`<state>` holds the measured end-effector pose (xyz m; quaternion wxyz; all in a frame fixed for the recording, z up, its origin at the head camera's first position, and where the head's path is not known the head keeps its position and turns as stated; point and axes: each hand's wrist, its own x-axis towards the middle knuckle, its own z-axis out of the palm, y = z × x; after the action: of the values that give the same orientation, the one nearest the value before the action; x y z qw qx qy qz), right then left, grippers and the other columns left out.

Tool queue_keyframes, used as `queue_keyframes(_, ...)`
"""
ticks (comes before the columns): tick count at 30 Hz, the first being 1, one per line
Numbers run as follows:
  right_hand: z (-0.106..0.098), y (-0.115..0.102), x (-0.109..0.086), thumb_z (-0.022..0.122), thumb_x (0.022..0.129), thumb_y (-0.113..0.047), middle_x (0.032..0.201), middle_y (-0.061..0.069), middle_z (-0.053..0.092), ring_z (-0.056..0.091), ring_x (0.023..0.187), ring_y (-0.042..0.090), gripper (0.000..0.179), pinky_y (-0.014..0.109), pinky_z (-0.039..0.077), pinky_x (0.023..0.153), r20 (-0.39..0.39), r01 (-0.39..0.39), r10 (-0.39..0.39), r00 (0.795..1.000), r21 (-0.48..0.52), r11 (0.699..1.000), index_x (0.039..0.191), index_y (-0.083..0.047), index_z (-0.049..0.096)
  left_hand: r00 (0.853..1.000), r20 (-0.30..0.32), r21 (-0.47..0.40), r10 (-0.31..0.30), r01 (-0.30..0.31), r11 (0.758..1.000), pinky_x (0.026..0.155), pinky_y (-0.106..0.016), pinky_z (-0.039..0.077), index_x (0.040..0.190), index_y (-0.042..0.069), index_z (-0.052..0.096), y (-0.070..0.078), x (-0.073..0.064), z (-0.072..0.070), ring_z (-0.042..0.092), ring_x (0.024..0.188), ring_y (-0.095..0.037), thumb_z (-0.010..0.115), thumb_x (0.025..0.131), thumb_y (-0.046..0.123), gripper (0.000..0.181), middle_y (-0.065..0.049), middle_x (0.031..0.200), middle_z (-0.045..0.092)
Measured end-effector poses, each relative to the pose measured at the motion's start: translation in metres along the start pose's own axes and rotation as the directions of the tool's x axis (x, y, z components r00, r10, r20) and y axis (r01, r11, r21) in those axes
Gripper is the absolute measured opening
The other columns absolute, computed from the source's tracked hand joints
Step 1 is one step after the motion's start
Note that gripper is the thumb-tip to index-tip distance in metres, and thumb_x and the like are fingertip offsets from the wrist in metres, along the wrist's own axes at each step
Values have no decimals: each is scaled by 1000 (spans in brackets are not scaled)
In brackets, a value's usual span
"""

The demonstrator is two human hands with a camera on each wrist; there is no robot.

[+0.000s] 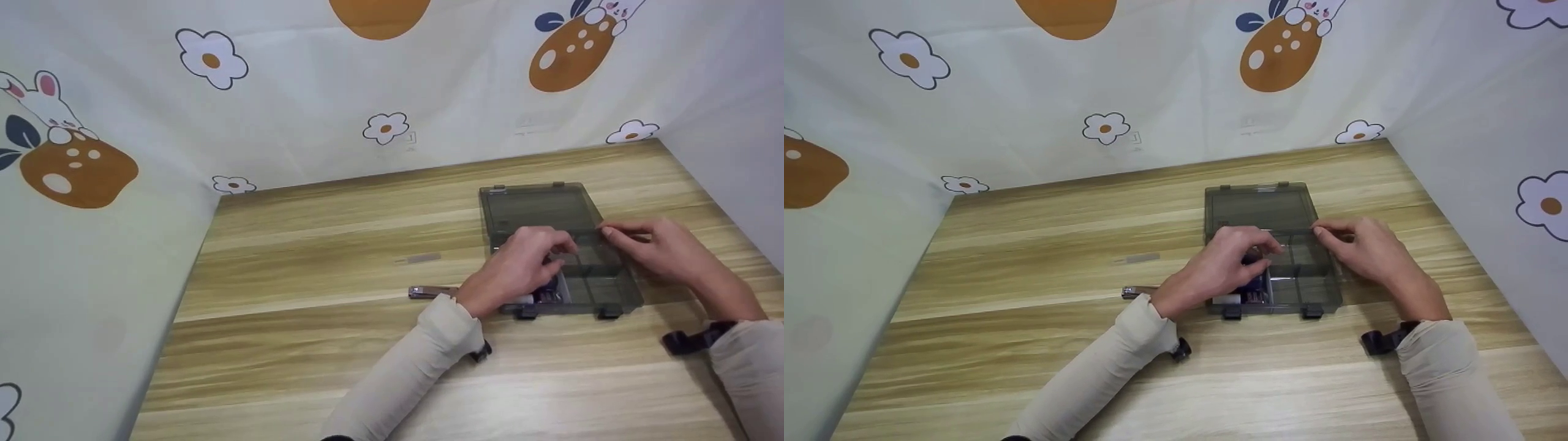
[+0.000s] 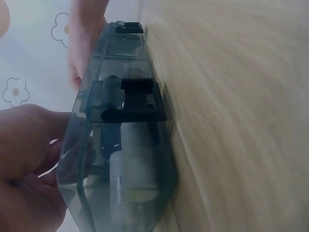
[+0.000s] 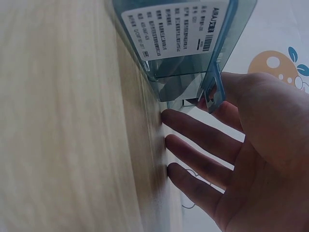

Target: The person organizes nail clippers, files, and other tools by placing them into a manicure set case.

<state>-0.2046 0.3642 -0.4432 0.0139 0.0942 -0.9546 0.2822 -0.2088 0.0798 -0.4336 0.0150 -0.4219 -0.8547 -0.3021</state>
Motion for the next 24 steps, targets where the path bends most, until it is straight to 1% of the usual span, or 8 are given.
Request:
queue_keyframes(6,1,-1,0,60,110,-45,136,25,70,64,129,56,47,72,49,105,8,-6,5,1000,15,1000,137,-9,74,1000,-8,19,1,-1,1000,99,-8,50,122,14,79,-4,-6,-3,71,113,-3,71,102,5,23,3,120,79)
queue_keyframes(9,1,-2,1,60,110,-45,137,26,70,64,129,57,48,72,49,106,12,-12,11,1000,22,1000,138,-9,74,1000,-12,34,-9,10,999,99,-8,50,121,14,79,-6,-10,-6,70,113,-2,71,102,7,22,4,119,79)
queue_keyframes(11,2,-2,1,61,110,-45,137,25,70,65,128,56,47,69,51,105,9,-13,13,1000,23,1000,137,-9,74,1000,-24,43,-7,8,999,99,-7,50,119,13,80,-7,-12,-8,71,112,-3,72,101,7,21,4,118,80)
queue_keyframes(13,2,-1,2,62,110,-44,136,24,71,66,127,55,45,55,59,102,5,-11,11,1000,24,1000,136,-10,75,999,-39,47,0,2,999,99,-7,50,118,13,80,-8,-15,-10,72,111,-4,72,101,7,20,4,116,80)
queue_keyframes(17,3,1,2,63,109,-42,134,23,72,68,124,53,43,34,63,95,-3,-3,3,1000,29,1000,135,-10,76,997,-66,40,27,-25,999,99,-7,50,114,13,80,-11,-23,-14,72,110,-5,72,100,7,16,3,113,80)
queue_keyframes(18,3,1,2,63,109,-42,134,23,72,68,124,53,43,34,63,95,-4,-5,5,1000,27,1000,135,-10,76,997,-68,34,31,-29,999,99,-7,50,113,12,80,-12,-25,-15,72,110,-5,72,100,7,16,3,113,80)
queue_keyframes(22,2,1,1,61,110,-44,135,25,71,67,125,55,46,55,59,102,2,-15,15,1000,22,1000,136,-9,75,995,-89,26,36,-34,999,102,-9,51,112,13,80,-18,-34,-20,72,109,-6,72,101,8,14,3,112,80)
queue_keyframes(24,1,1,0,61,110,-45,136,26,70,66,126,56,47,68,50,105,10,-17,17,1000,29,999,137,-9,75,994,-108,29,35,-32,999,101,-10,51,111,13,80,-21,-37,-22,72,108,-6,72,101,8,14,3,111,80)
